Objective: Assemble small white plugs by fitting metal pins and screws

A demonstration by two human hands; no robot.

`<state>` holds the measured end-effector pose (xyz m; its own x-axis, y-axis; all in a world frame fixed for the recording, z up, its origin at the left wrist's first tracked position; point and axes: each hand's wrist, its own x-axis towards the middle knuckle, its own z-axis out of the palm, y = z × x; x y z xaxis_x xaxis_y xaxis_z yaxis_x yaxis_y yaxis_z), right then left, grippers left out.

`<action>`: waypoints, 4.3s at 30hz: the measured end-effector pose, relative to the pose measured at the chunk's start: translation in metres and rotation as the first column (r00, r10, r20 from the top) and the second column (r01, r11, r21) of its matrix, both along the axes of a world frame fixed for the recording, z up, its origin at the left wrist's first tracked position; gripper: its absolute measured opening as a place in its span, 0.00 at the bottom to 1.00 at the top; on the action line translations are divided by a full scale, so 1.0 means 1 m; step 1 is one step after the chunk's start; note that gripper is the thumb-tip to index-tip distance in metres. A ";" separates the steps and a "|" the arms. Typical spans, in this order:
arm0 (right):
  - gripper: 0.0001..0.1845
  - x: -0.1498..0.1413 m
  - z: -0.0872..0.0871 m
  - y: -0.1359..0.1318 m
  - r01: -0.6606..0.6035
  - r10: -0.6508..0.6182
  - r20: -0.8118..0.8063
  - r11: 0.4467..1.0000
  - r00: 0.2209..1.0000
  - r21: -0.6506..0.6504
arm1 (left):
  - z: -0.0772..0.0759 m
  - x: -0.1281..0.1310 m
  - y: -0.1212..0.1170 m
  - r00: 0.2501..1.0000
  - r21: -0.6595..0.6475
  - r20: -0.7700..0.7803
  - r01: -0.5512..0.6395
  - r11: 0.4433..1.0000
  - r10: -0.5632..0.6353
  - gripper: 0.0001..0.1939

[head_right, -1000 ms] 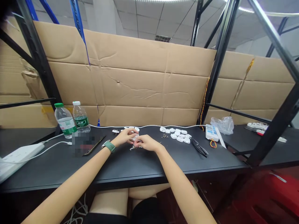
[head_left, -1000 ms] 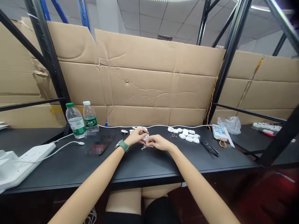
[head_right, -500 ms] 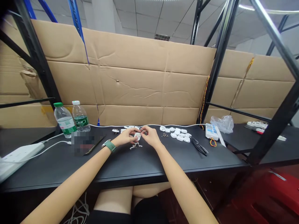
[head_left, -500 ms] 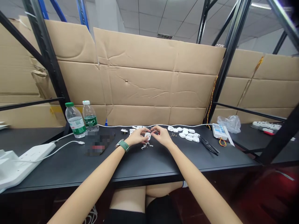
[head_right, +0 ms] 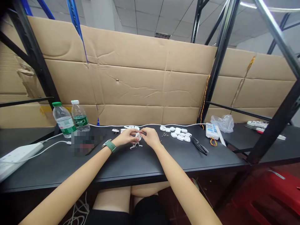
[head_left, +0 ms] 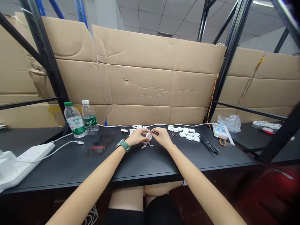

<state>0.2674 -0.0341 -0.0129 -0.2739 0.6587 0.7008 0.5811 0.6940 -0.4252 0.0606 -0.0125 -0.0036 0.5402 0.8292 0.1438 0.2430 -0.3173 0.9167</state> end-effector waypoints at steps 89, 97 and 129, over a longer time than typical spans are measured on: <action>0.19 0.002 0.003 0.001 -0.069 0.058 -0.057 0.973 0.997 -0.221 | 0.006 0.004 -0.007 0.998 -0.062 0.051 -0.019 0.998 0.022 0.28; 0.24 0.008 0.026 -0.018 -0.736 0.242 -0.792 0.583 0.560 -0.343 | 0.004 -0.002 0.002 0.982 0.014 0.069 -0.178 0.984 0.176 0.26; 0.36 -0.014 0.036 -0.029 -0.917 0.324 -0.860 0.068 0.394 -0.394 | 0.030 0.013 -0.039 0.953 -0.107 0.075 0.299 0.948 -0.292 0.20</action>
<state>0.2530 -0.0631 0.0232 -0.7603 0.6171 0.2029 -0.3779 -0.1661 -0.9108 0.0740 -0.0517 0.0266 0.7573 0.6462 0.0945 0.1002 -0.2580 0.9609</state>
